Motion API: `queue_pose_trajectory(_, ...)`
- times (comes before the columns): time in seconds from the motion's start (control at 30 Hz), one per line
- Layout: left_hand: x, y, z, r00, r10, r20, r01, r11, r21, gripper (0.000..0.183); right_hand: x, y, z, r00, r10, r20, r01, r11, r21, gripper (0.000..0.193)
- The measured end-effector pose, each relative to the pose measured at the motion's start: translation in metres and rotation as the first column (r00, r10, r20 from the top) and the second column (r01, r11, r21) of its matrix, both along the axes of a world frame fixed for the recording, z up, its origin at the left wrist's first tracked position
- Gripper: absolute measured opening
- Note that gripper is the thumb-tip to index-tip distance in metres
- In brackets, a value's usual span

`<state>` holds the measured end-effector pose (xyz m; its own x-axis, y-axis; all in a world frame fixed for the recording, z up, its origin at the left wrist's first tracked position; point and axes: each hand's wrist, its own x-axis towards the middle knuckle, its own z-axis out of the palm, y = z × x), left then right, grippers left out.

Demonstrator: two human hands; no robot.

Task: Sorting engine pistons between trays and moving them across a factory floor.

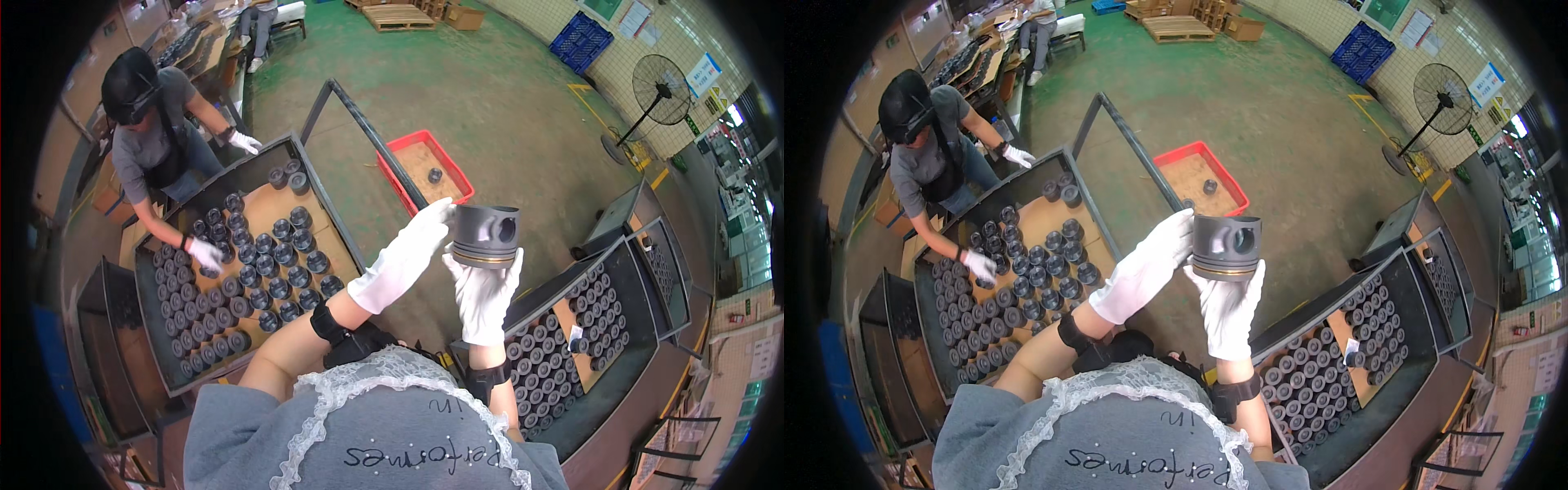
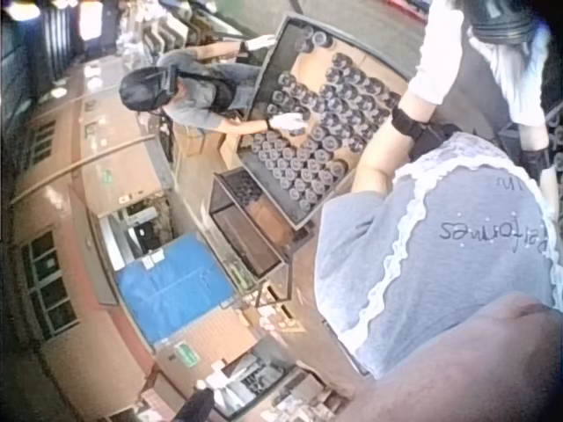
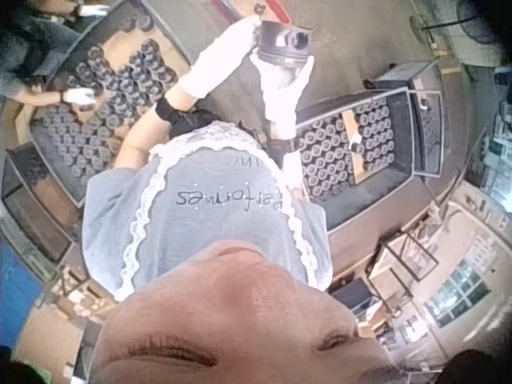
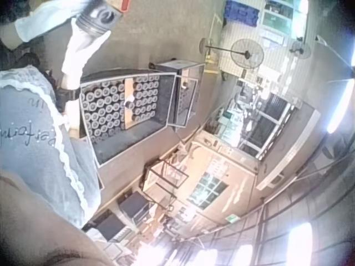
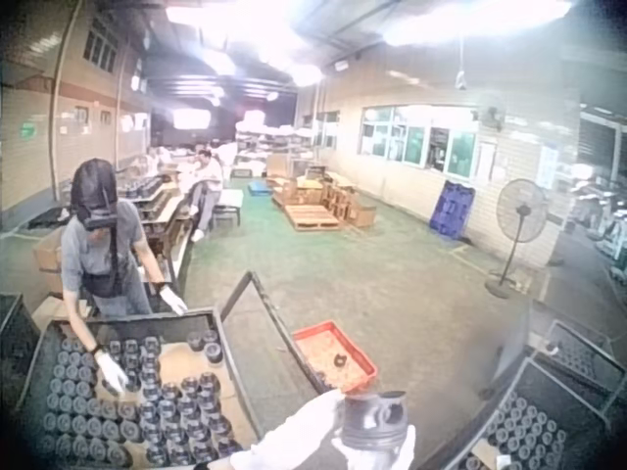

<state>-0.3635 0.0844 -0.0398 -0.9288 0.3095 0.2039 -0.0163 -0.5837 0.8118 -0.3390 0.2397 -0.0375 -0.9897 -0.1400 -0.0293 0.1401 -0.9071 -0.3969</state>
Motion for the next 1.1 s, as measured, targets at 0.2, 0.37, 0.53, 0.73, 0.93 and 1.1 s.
queue_pose_trajectory(0.2, 0.003, 0.014, 0.009, 0.939, -0.234, 0.252, 0.132, 0.921, 0.367, 0.059, 0.015, -0.012, -0.005, 0.881, -0.32, -0.349, 0.46, 0.403, 0.791, 0.088)
queue_pose_trajectory(0.37, -0.005, 0.02, -0.005, 0.916, -0.359, 0.18, 0.238, 0.845, 0.479, 0.054, 0.026, -0.028, -0.001, 0.742, -0.233, -0.629, 0.64, -0.035, 0.768, 0.126)
queue_pose_trajectory(0.53, -0.007, 0.021, -0.01, 0.866, -0.466, 0.182, 0.237, 0.703, 0.671, 0.055, 0.028, -0.033, 0.0, 0.696, -0.129, -0.706, 0.686, -0.17, 0.707, 0.124)
queue_pose_trajectory(0.73, 0.008, 0.014, -0.009, 0.963, -0.17, 0.21, 0.049, 0.876, 0.481, 0.054, 0.026, -0.035, 0.006, 0.797, -0.167, -0.58, 0.588, -0.004, 0.809, 0.11)
queue_pose_trajectory(0.93, 0.037, 0.015, 0.009, 0.704, 0.278, -0.654, -0.667, 0.576, -0.473, 0.092, -0.007, -0.012, -0.004, 0.993, 0.095, 0.073, -0.095, 0.995, -0.004, 0.065)
queue_pose_trajectory(1.1, 0.038, 0.005, -0.005, 0.611, 0.27, -0.744, -0.741, 0.526, -0.418, 0.091, -0.016, -0.025, -0.015, 0.982, 0.119, 0.149, -0.12, 0.993, -0.003, 0.067)
